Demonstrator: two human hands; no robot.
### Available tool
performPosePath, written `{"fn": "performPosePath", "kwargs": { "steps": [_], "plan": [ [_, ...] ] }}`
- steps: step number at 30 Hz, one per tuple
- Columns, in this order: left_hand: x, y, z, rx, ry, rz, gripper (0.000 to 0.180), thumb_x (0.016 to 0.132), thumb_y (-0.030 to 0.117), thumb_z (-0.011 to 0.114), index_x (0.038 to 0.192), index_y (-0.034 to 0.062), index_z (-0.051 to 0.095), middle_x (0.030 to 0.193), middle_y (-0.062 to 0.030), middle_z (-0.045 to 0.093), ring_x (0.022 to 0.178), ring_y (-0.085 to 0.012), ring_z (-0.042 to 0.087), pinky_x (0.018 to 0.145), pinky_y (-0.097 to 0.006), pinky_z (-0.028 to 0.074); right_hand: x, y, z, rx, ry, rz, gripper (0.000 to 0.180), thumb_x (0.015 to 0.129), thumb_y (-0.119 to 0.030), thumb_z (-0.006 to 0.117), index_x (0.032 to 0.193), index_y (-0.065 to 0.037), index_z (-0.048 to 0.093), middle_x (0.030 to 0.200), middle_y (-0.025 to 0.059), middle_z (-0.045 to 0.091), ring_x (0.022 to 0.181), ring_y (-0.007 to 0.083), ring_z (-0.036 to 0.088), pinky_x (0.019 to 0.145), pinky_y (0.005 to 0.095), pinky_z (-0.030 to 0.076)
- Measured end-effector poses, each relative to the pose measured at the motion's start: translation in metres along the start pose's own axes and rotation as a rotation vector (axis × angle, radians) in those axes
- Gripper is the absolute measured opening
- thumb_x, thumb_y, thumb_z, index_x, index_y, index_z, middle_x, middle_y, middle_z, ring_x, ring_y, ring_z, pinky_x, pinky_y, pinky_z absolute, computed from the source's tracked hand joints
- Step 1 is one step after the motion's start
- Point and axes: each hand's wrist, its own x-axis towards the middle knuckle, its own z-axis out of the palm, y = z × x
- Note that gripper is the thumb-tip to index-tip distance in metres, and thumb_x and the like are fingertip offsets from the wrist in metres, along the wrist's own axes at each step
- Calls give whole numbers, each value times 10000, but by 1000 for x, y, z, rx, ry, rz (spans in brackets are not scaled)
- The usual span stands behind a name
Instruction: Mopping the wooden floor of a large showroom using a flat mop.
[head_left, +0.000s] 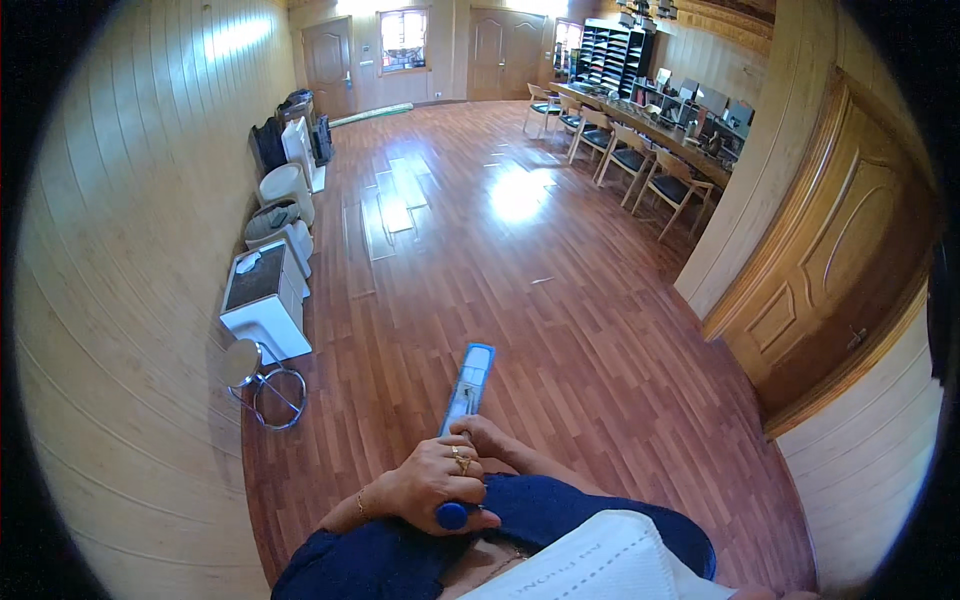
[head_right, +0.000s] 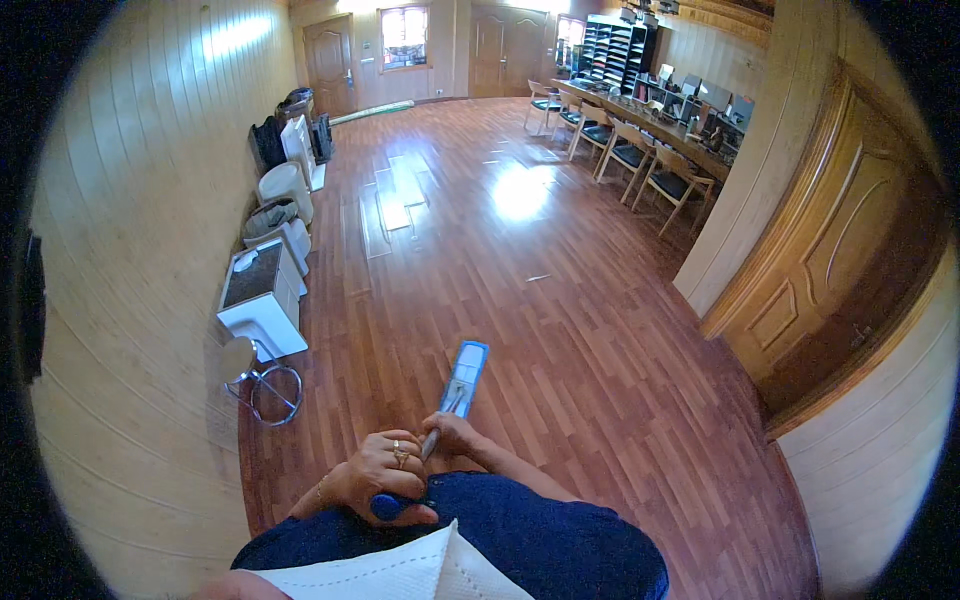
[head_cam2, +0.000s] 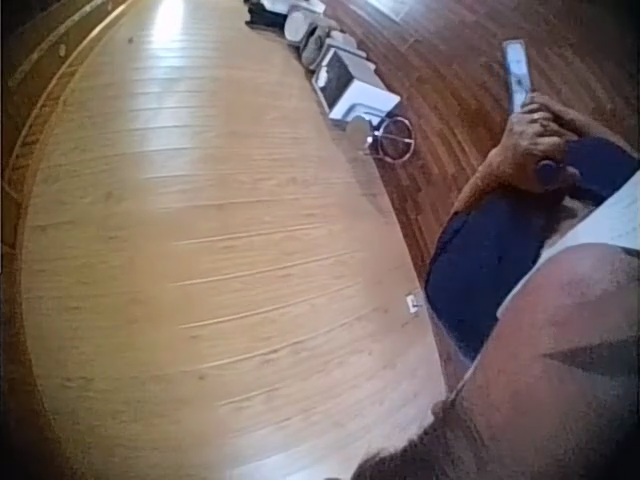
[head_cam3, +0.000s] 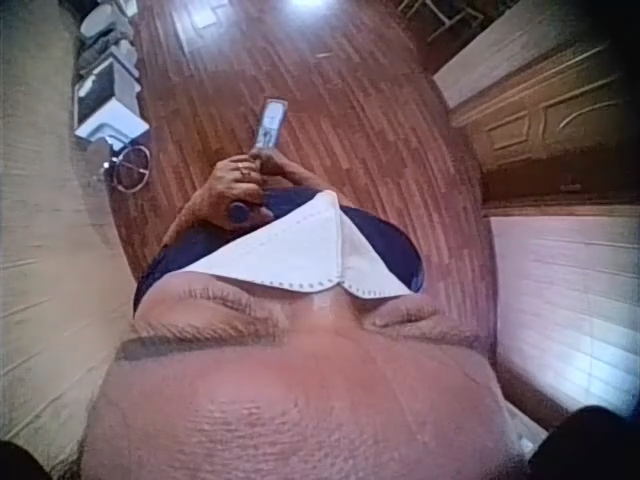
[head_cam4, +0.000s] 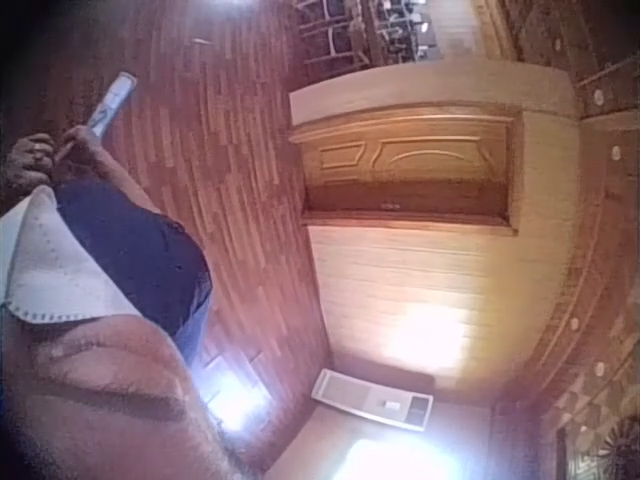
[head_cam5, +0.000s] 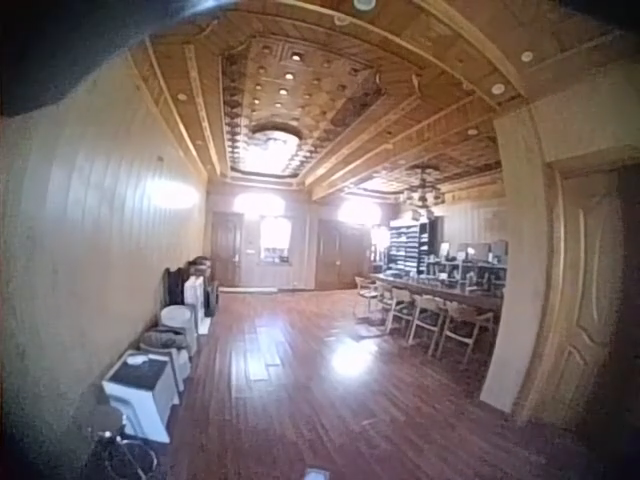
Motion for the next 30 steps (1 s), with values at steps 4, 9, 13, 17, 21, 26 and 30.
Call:
{"fn": "performPosePath", "kwargs": {
  "steps": [4, 9, 13, 17, 21, 26, 30],
  "plan": [
    [12, -7, 12, -124, 53, 44, 358, 733, 242, 790, 603, 124, 478, 594, -42, 463, 568, -233, 503, 581, -351, 387, -31, 9, -26, -416, 95, -179, 212, 782, -228, 665, 645, -81, 595, 681, 178, 609, 691, 344, 610, 614, 411, 469],
    [37, -25, 30, -242, -4, 86, 246, 722, 212, 810, 701, 115, 584, 705, -21, 619, 657, -215, 592, 627, -372, 420, -79, 5, -72, -531, 245, -31, 319, 783, -304, 698, 655, -39, 578, 712, 194, 607, 746, 396, 607, 629, 472, 462],
    [61, -43, 59, -309, -120, 139, 232, 738, 200, 796, 716, 105, 586, 770, -38, 625, 734, -239, 598, 650, -391, 406, -130, 19, -107, -590, 374, 63, 310, 780, -297, 699, 640, -51, 573, 705, 190, 604, 747, 395, 599, 629, 478, 455],
    [89, -60, 100, -482, -164, 224, 219, 762, 199, 768, 715, 91, 583, 784, -51, 621, 744, -263, 589, 665, -408, 388, -184, 31, -134, -499, 499, 236, 319, 780, -287, 706, 643, -35, 567, 724, 197, 609, 732, 382, 607, 621, 460, 467],
    [117, -63, 127, -600, -333, 183, 222, 805, 220, 715, 719, 71, 575, 747, -64, 586, 734, -279, 567, 786, -416, 385, -238, 53, -147, -630, 788, 175, 299, 750, -247, 721, 637, -29, 550, 652, 183, 574, 656, 378, 592, 572, 454, 461],
    [130, -72, 172, -706, -492, 197, 211, 851, 196, 660, 730, 69, 544, 779, -76, 574, 806, -270, 573, 834, -429, 376, -288, 62, -158, -610, 998, 168, 319, 708, -179, 726, 572, -37, 475, 573, 179, 496, 558, 344, 536, 524, 431, 415],
    [131, -73, 192, -612, -581, 157, 154, 870, 164, 641, 806, 54, 555, 847, -84, 590, 863, -270, 578, 869, -441, 378, -316, 91, -174, -652, 981, 116, 314, 700, -154, 737, 576, -51, 468, 571, 155, 494, 568, 341, 526, 538, 438, 409]
  ]
}}
